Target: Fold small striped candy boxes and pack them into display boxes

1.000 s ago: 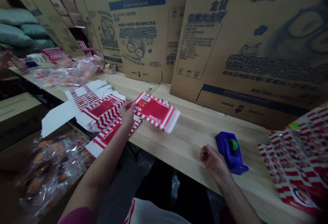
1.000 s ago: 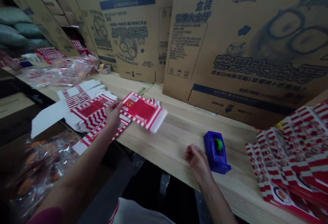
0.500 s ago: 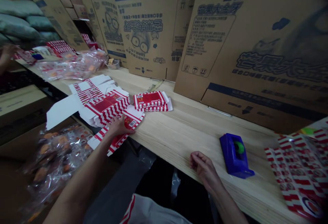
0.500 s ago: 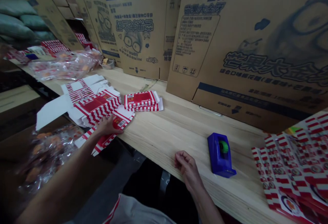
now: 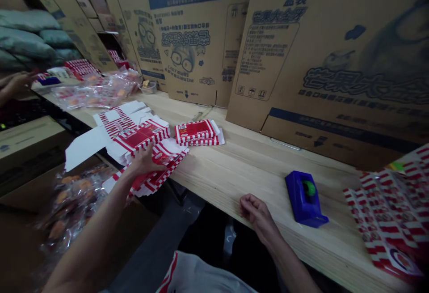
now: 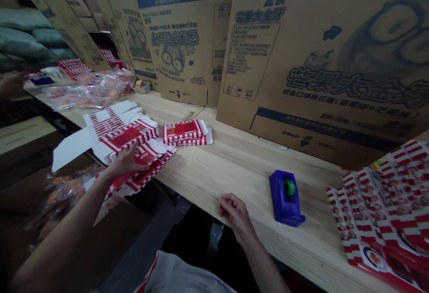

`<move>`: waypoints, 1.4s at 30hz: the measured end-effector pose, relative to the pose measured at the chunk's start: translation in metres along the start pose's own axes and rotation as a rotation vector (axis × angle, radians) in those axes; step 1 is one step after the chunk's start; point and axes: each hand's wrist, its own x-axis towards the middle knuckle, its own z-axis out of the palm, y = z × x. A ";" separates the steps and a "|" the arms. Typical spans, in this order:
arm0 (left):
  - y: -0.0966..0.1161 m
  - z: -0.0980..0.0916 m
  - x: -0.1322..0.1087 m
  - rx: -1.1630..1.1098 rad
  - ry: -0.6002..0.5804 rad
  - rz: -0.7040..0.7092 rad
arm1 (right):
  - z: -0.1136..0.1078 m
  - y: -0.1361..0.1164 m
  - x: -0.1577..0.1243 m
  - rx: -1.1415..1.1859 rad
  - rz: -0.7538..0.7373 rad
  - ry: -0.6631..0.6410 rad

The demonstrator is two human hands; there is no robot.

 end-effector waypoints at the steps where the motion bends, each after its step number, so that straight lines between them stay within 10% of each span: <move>1: 0.005 -0.004 -0.009 0.011 0.035 0.031 | 0.008 -0.003 0.003 -0.040 -0.032 -0.007; 8: 0.107 0.024 -0.108 -0.023 0.164 0.494 | 0.066 -0.054 0.030 -0.528 -0.456 -0.048; 15: 0.197 0.097 -0.150 -0.212 -0.037 0.595 | 0.001 -0.037 0.033 -1.083 -0.178 0.198; 24: 0.200 0.115 -0.146 -0.181 -0.042 0.631 | 0.006 -0.037 0.039 -0.944 -0.200 0.252; 29: 0.202 0.114 -0.151 -0.193 -0.025 0.622 | 0.006 -0.038 0.046 -0.609 -0.044 0.041; 33: 0.198 0.086 -0.147 -0.255 0.039 0.649 | 0.001 -0.046 0.034 -0.479 -0.154 0.016; 37: 0.189 0.044 -0.140 -0.469 0.041 0.575 | 0.001 -0.050 -0.001 -0.413 -0.485 0.431; 42: 0.190 0.022 -0.149 -0.794 -0.084 0.573 | 0.015 -0.035 -0.035 -0.038 -0.220 0.035</move>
